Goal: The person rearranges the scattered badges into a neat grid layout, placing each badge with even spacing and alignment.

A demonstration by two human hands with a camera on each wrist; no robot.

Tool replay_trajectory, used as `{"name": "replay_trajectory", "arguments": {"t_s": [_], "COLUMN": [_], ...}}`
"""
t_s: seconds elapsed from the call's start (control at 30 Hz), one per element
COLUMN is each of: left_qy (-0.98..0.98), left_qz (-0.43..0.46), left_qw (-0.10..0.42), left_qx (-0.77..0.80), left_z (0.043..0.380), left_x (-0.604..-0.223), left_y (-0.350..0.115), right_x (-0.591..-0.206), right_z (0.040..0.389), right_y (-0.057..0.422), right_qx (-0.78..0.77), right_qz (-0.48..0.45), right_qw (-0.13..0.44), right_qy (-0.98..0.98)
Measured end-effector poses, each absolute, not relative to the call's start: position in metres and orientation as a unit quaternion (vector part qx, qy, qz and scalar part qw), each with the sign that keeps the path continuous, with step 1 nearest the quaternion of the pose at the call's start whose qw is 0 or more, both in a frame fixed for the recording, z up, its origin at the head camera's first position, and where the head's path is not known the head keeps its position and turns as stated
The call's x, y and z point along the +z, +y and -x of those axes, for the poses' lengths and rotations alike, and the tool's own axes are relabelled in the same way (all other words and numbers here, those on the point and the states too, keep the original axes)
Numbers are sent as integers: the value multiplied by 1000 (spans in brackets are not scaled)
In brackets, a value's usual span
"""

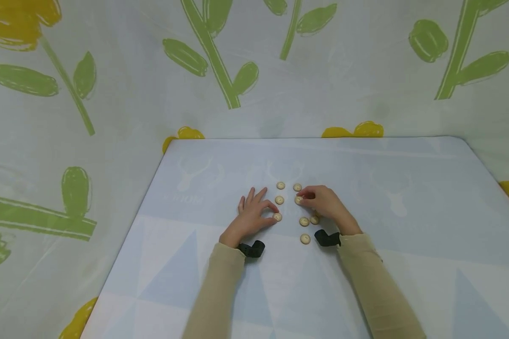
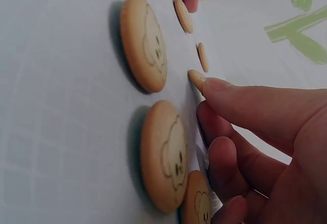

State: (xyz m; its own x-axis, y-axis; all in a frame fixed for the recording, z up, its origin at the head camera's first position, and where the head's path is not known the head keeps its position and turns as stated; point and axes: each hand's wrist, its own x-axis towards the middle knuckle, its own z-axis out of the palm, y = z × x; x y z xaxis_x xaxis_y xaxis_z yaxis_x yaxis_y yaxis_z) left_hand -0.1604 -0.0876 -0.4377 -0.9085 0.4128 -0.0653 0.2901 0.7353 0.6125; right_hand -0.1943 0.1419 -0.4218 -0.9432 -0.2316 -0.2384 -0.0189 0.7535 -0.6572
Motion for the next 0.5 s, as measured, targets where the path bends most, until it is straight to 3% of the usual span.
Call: {"name": "replay_trajectory", "arguments": {"t_s": [0.5], "left_qy": [928], "left_qz": [-188], "left_qw": [100], "left_qx": [306], "left_z": [161], "left_x": [-437], "left_y": [-87], "right_x": [-423], "right_z": [194], "right_y": [138], "right_qx": [-326], "right_qz": [61], "right_qw": [136], "right_qy": [934]}}
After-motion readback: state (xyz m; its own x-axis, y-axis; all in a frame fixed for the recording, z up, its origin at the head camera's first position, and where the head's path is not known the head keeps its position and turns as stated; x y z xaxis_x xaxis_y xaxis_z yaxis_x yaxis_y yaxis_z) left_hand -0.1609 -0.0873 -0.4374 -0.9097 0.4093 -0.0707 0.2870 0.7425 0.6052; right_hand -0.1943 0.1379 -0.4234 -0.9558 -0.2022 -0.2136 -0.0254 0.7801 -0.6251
